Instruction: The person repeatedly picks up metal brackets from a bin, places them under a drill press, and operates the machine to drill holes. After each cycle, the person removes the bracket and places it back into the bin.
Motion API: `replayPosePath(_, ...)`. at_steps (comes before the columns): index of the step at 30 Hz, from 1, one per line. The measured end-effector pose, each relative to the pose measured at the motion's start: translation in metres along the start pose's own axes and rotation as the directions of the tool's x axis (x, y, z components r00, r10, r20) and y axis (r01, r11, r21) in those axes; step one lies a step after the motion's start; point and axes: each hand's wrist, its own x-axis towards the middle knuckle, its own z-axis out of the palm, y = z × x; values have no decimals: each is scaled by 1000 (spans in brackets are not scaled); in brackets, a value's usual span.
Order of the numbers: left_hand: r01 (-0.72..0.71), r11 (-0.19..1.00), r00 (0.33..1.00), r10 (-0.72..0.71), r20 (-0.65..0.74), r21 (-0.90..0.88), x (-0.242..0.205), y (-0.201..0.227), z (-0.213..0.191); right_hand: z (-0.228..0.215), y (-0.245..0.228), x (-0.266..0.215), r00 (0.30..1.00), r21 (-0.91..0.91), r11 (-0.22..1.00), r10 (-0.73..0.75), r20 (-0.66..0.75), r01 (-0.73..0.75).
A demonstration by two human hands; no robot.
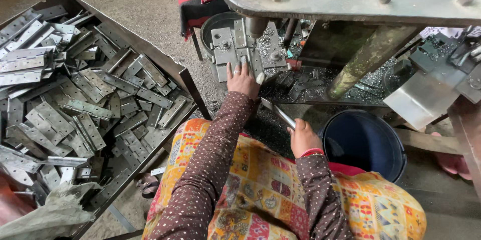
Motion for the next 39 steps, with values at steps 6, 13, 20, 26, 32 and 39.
replayPosePath(6, 4, 999, 1000, -3, 20, -52, -4, -2, -2, 34, 32, -3, 975, -185, 981, 95, 201, -57)
replayPosePath(13, -9, 999, 1000, 9, -3, -35, -11, -4, -4, 115, 63, -16, 914, -395, 905, 285, 289, -158)
replayPosePath(20, -3, 996, 998, -3, -67, -90, -11, -5, -1, 33, 27, 10, 927, -276, 956, 188, 323, -98)
replayPosePath(26, 52, 999, 987, -51, 150, -5, 20, -6, -9, 38, 28, 24, 895, -275, 955, 216, 390, -110)
replayPosePath(32, 41, 996, 990, -30, 137, -75, 14, -13, -10, 102, 62, 5, 762, -221, 944, 328, 559, -245)
replayPosePath(39, -7, 1000, 996, 5, -91, -28, 14, -9, 7, 9, 9, 19, 864, -273, 956, 228, 449, -111)
